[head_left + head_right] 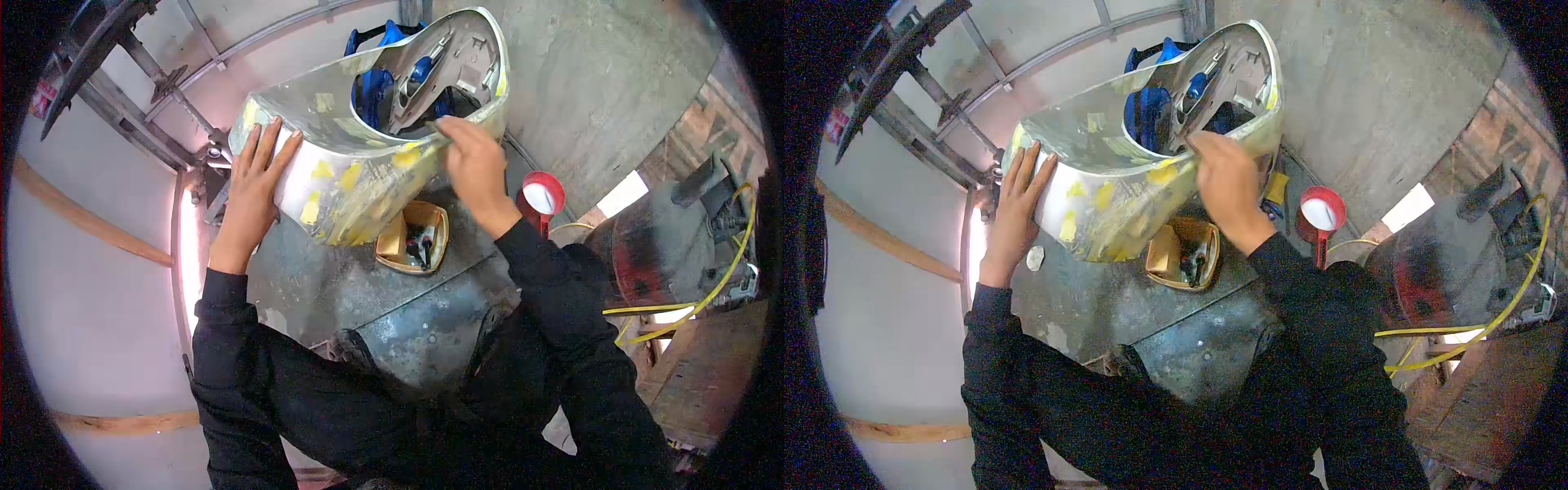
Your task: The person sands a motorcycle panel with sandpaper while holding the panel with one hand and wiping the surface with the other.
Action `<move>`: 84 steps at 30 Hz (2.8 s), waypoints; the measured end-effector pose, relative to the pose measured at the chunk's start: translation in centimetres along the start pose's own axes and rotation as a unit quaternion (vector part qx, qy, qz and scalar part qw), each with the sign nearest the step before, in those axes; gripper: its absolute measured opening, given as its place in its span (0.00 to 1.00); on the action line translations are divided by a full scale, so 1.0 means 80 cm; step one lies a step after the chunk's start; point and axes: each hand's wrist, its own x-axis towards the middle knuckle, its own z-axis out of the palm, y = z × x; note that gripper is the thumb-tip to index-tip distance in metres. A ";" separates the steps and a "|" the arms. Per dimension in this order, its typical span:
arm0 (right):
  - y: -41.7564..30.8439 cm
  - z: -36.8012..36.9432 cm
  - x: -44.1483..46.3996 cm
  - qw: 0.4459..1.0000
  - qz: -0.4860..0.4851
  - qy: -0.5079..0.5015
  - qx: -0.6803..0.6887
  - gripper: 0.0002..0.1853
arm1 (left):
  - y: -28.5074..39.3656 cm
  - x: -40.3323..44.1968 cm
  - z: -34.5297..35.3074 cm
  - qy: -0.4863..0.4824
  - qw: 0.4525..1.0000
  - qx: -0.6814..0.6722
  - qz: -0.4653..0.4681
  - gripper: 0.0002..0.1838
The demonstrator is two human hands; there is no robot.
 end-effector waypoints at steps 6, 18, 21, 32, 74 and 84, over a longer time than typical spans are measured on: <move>-0.029 0.024 -0.029 0.996 -0.053 -0.070 -0.009 0.20 | 0.011 0.001 -0.010 -0.001 1.000 -0.008 0.002 0.51; -0.010 0.040 -0.041 0.998 0.000 -0.065 0.013 0.20 | 0.007 0.000 -0.010 -0.014 1.000 0.010 0.005 0.55; -0.068 0.034 -0.040 0.992 -0.060 -0.091 0.055 0.23 | 0.005 0.003 -0.005 -0.002 1.000 0.009 0.013 0.55; -0.020 0.027 -0.035 0.996 -0.039 -0.069 0.036 0.20 | 0.010 -0.001 -0.013 -0.014 0.999 -0.037 0.003 0.52; 0.016 0.030 -0.034 0.996 0.064 -0.056 0.035 0.19 | 0.012 0.001 -0.015 -0.022 1.000 -0.006 0.000 0.49; -0.036 0.044 -0.059 0.997 -0.015 -0.074 -0.015 0.31 | 0.020 0.008 -0.026 -0.022 1.000 0.004 0.007 0.50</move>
